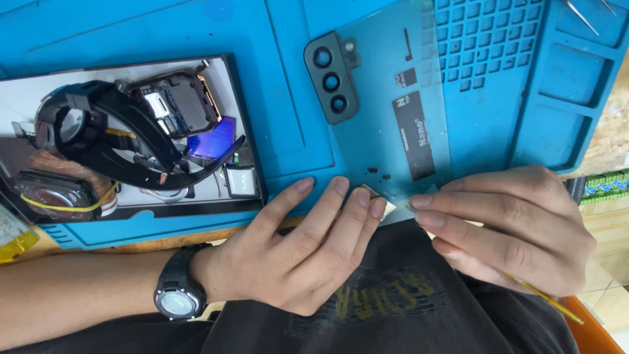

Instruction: The person uses a utility knife to scrape a small component on a blue work mat, then uses tweezers to pick up and place a tiny part. They then pick up a model ship and examine it closely.

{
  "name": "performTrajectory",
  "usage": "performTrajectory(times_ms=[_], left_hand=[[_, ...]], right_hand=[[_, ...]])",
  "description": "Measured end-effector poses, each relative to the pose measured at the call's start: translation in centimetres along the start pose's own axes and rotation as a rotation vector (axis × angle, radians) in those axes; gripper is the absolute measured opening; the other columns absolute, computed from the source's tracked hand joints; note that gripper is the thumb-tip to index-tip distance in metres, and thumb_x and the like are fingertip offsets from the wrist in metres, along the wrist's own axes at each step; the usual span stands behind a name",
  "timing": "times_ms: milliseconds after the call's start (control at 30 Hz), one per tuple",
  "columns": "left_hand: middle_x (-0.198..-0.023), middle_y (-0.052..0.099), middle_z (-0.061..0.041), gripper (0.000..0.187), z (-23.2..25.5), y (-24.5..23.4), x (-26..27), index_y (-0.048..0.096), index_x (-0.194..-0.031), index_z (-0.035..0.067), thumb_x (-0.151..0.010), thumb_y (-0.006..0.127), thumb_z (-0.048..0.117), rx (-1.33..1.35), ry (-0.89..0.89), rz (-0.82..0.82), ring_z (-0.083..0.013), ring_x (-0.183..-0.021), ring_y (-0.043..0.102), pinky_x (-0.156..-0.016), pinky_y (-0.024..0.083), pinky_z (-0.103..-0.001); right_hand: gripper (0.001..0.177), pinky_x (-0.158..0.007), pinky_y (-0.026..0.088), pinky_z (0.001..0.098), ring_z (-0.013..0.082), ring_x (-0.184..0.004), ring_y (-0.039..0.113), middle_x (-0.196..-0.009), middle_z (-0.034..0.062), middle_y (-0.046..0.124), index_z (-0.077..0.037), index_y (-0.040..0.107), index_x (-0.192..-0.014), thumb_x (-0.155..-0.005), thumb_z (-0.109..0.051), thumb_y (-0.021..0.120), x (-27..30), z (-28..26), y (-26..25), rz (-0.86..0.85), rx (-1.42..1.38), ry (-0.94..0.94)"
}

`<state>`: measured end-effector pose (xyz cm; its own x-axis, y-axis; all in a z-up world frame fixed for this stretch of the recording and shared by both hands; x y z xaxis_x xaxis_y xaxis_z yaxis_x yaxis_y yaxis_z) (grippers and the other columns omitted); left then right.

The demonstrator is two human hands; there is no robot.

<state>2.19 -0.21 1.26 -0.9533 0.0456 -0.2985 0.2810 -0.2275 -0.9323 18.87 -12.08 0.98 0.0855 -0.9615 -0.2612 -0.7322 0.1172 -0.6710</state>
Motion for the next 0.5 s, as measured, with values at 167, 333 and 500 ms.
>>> performTrajectory(times_ms=[167, 333, 500], left_hand=[[-0.100, 0.064, -0.006, 0.013, 0.9, -1.4, -0.1, 0.068, -0.102, 0.009, -0.097, 0.066, 0.021, 0.033, 0.030, 0.097, -0.0184, -0.092, 0.067, -0.077, 0.056, -0.032], [-0.090, 0.066, -0.006, 0.009, 2.3, -4.7, 0.3, 0.069, -0.094, 0.009, -0.093, 0.071, 0.018, -0.046, 0.090, 0.282, -0.0174, -0.083, 0.066, -0.067, 0.054, -0.028], [-0.091, 0.063, -0.006, 0.009, 4.7, -8.4, 1.7, 0.066, -0.095, 0.008, -0.095, 0.059, 0.014, -0.054, 0.245, 0.405, -0.0161, -0.076, 0.062, -0.063, 0.050, -0.026]], right_hand=[[0.022, -0.073, 0.052, 0.0334, 0.0306, -0.082, 0.065, -0.092, 0.0231, 0.067, 0.003, 0.050, -0.109, -0.095, -0.012, 0.042, 3.9, -1.7, 0.5, 0.230, 0.034, 0.031], [0.039, -0.063, 0.042, 0.0411, 0.0279, -0.061, 0.056, -0.075, 0.0216, 0.064, 0.003, 0.053, -0.094, -0.106, -0.022, 0.026, 3.9, -5.7, 3.8, 0.750, 0.340, 0.017], [0.025, -0.058, 0.046, 0.0290, 0.0235, -0.062, 0.058, -0.083, 0.0155, 0.041, -0.002, 0.035, -0.083, -0.095, -0.016, 0.051, 2.7, -10.1, 6.1, 1.097, 0.132, 0.331]])
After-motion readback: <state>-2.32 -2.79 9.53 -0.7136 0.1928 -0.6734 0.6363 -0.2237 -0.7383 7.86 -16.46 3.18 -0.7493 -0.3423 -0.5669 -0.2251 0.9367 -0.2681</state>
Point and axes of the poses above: each hand's wrist, its own x-axis away from the middle knuckle, its own y-axis out of the palm, z = x × y, the point moved 3 cm from there along -x, towards the middle knuckle
